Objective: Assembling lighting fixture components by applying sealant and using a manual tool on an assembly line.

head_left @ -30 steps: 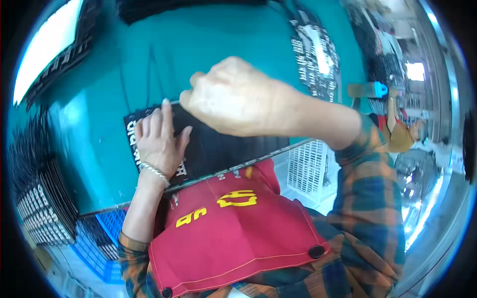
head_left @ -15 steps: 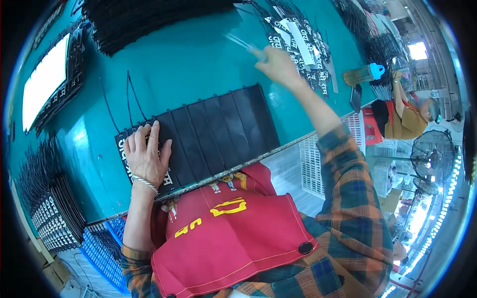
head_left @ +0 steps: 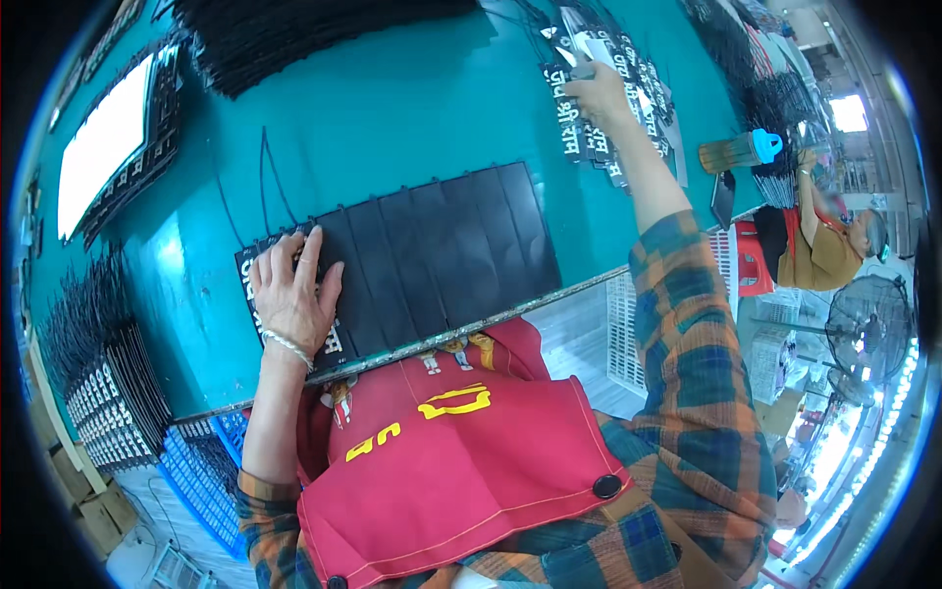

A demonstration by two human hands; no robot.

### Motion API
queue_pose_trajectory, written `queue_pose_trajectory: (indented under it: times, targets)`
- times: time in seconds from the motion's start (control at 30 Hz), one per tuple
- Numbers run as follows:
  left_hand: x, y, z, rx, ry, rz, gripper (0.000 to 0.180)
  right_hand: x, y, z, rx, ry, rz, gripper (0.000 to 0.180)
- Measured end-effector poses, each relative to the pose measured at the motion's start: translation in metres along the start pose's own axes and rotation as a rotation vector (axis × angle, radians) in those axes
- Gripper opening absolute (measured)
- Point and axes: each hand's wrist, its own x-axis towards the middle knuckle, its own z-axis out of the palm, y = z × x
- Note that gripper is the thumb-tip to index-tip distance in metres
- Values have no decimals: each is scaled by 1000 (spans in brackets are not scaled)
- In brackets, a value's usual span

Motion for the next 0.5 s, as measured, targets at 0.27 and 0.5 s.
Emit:
queue_pose_trajectory:
  times: [0.27,0.5]
  targets:
    - [10,5,4,37,1,47,47,-49,-73,-6,151,-56,-191,51]
    - [-4,-5,15,-83,-8,-7,46,-136,-122,102,443,-377,-178,56]
